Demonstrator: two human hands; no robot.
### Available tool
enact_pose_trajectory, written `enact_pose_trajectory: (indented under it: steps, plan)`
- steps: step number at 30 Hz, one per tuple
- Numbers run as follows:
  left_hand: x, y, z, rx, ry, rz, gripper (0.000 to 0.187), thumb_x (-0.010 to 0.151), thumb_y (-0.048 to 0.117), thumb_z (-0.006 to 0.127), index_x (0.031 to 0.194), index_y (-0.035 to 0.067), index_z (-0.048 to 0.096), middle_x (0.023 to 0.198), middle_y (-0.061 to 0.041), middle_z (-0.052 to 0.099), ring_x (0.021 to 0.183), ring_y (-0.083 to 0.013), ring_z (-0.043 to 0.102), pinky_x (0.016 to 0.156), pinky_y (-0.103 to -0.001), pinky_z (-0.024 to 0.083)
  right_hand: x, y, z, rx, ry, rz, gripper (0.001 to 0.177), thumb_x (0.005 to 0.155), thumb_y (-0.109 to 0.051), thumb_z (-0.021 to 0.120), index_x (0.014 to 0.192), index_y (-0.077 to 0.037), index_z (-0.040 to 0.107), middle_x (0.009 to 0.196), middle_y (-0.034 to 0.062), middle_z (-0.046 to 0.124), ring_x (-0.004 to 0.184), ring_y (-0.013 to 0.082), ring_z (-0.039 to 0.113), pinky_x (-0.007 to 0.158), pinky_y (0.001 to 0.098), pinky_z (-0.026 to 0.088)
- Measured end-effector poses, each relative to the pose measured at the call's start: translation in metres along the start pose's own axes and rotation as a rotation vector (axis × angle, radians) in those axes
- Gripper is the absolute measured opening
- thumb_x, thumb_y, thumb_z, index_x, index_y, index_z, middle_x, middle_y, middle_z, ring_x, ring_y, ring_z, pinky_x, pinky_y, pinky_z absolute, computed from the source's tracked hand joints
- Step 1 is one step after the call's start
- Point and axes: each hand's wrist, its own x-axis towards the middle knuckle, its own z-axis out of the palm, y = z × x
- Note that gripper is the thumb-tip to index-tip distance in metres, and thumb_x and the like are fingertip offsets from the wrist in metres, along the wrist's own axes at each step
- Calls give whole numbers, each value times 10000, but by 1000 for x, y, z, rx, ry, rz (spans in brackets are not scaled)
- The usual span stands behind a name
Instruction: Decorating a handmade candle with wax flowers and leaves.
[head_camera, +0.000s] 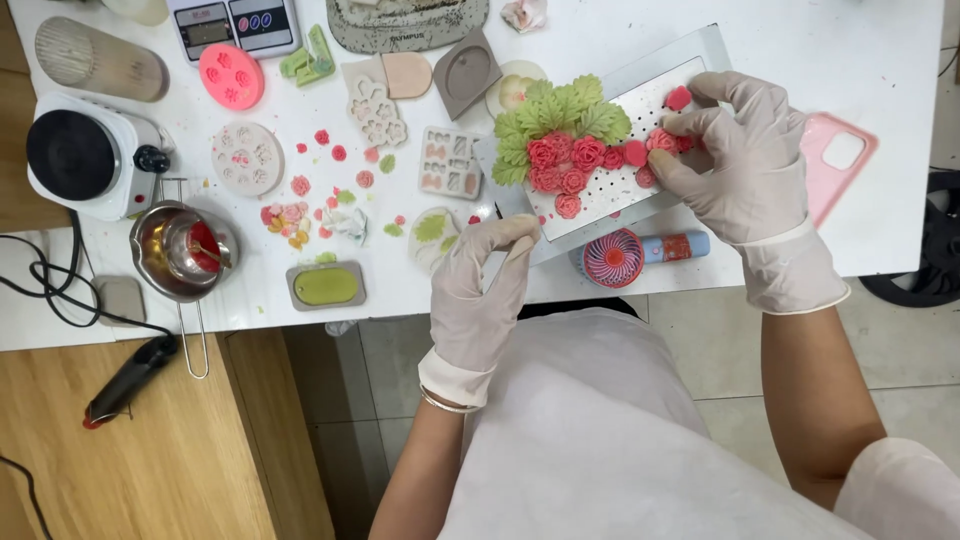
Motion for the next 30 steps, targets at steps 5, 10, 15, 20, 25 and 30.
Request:
enact_pose_trajectory:
  steps: [5, 10, 15, 20, 25, 30]
  plan:
    - [2, 3, 3, 112, -37, -1, 152, 987, 61, 686, 1138, 57, 702, 1076, -48, 742, 995, -146, 708, 937, -279, 546, 10, -23, -9, -84, 85, -100, 252, 880, -136, 896, 1062, -47, 746, 1290, 136, 618, 1173, 270, 587, 884, 349, 600]
    - [5, 5, 7, 143, -68, 65, 148, 990, 59, 678, 1136, 78, 694, 1076, -39, 746, 1015, -172, 714, 951, -294, 547, 5, -24, -2, 314, 162, 65, 186, 969, -107, 784, 1128, -78, 693, 1281, 139, 585, 1179, 276, 586, 863, 327, 590]
    - [8, 5, 11, 195, -64, 92, 161, 979, 64, 694, 1138, 92, 695, 1092, -54, 732, 1021, -195, 710, 937, -314, 547, 0, -12, 9, 21, 263, -129, 143, 1035, -18, 779, 1138, -62, 689, 1250, 94, 634, 1188, 261, 583, 950, 363, 519]
    - [5, 4, 13, 239, -53, 132, 170, 976, 72, 704, 1142, 111, 699, 1104, -53, 738, 1035, -215, 710, 939, -330, 548, -1, -7, 16, -179, 354, -236, 117, 1050, 7, 739, 1127, -63, 684, 1195, 86, 644, 1119, 236, 579, 922, 371, 482]
    - [0, 3, 18, -129, -67, -174, 213, 1043, 190, 646, 1217, 76, 690, 1086, -24, 752, 975, -125, 721, 893, -286, 573, -1, -22, 13, -28, 425, -90, 56, 1080, -33, 739, 1122, -48, 705, 1070, 96, 673, 943, 223, 602, 788, 355, 469]
    - [11, 16, 33, -687, -251, -488, 348, 1093, 272, 555, 1354, 57, 636, 1126, -55, 734, 981, -111, 687, 891, -273, 565, -9, -42, 10, 115, 485, -258, 117, 1096, 30, 685, 1170, -59, 672, 1042, 112, 649, 888, 219, 623, 710, 321, 519]
